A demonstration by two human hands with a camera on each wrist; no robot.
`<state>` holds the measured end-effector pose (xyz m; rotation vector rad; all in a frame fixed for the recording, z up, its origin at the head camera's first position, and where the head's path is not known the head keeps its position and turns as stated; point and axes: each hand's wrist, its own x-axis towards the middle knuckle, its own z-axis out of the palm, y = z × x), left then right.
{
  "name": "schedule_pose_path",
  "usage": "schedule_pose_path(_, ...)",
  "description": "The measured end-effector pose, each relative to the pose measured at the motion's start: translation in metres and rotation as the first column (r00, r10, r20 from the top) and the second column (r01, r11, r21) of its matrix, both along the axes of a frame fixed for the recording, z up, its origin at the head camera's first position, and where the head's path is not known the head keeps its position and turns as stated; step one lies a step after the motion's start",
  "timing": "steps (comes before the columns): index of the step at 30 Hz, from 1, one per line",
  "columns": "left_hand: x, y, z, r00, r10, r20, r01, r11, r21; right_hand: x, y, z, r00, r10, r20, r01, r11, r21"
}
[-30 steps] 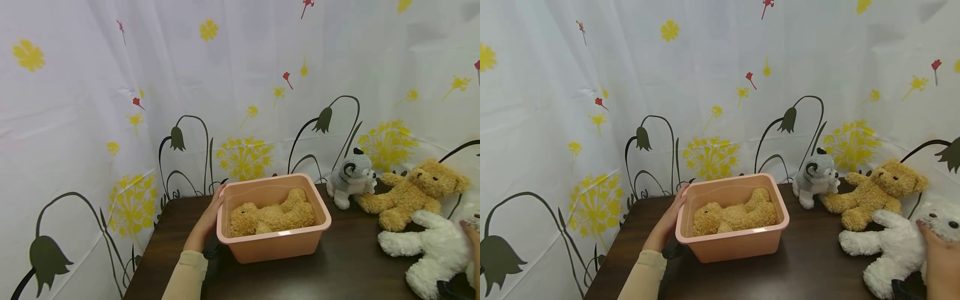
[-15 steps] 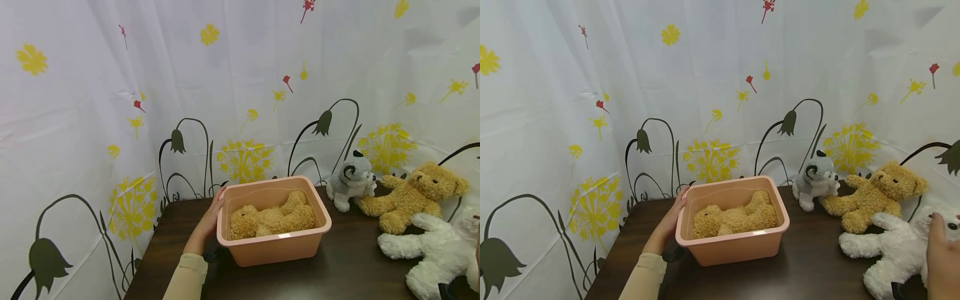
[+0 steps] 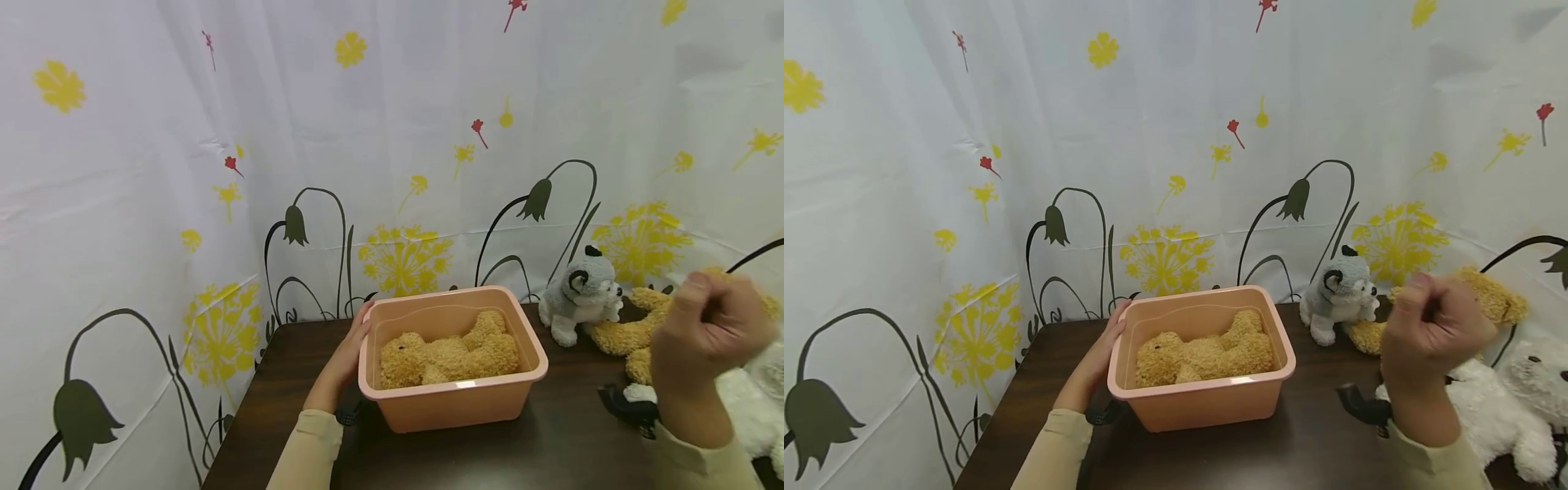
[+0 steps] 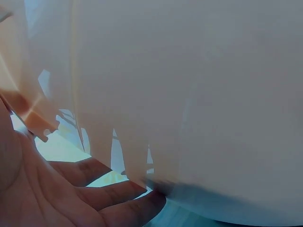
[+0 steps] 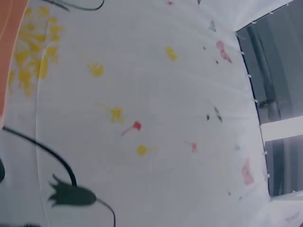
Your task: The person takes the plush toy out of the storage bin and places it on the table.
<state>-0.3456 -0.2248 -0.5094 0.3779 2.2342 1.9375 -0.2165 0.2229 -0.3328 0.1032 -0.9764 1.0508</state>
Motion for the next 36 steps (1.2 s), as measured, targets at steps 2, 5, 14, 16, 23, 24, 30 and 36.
schedule_pose_path(2,0.001,0.0,-0.001,1.0,0.007,0.002,-0.007,1.0,0.007,-0.017,-0.024,0.011,0.998,0.06,-0.031,-0.06,0.998,0.022)
schedule_pose_path(5,0.001,0.001,-0.001,1.0,0.009,0.005,-0.009,1.0,0.017,-0.042,-0.054,0.018,0.991,0.135,0.019,-0.136,0.986,0.091)
schedule_pose_path(14,0.001,0.003,0.001,1.0,-0.002,0.001,0.002,1.0,0.02,-0.123,-0.123,0.009,0.976,0.178,0.122,-0.216,0.828,0.517)
schedule_pose_path(16,0.001,0.002,0.0,1.0,0.001,-0.004,-0.001,1.0,0.016,-0.138,-0.142,0.005,0.964,0.206,0.169,-0.266,0.689,0.674)
schedule_pose_path(23,0.001,0.001,-0.001,1.0,-0.011,0.012,0.01,1.0,0.024,-0.172,-0.179,-0.047,0.571,0.343,0.746,-0.811,0.091,0.578)
schedule_pose_path(24,0.001,0.001,-0.001,1.0,-0.012,0.012,0.012,1.0,0.02,-0.175,-0.182,-0.056,0.47,0.334,0.817,-0.874,0.044,0.484)
schedule_pose_path(30,0.004,0.0,0.001,1.0,0.007,-0.014,-0.007,1.0,0.007,-0.184,-0.191,-0.089,-0.016,-0.115,0.993,-0.976,-0.215,-0.041)
schedule_pose_path(36,0.005,0.002,0.0,1.0,0.0,-0.025,0.0,1.0,-0.015,-0.184,-0.19,-0.111,-0.068,-0.65,0.757,-0.951,-0.186,-0.246)
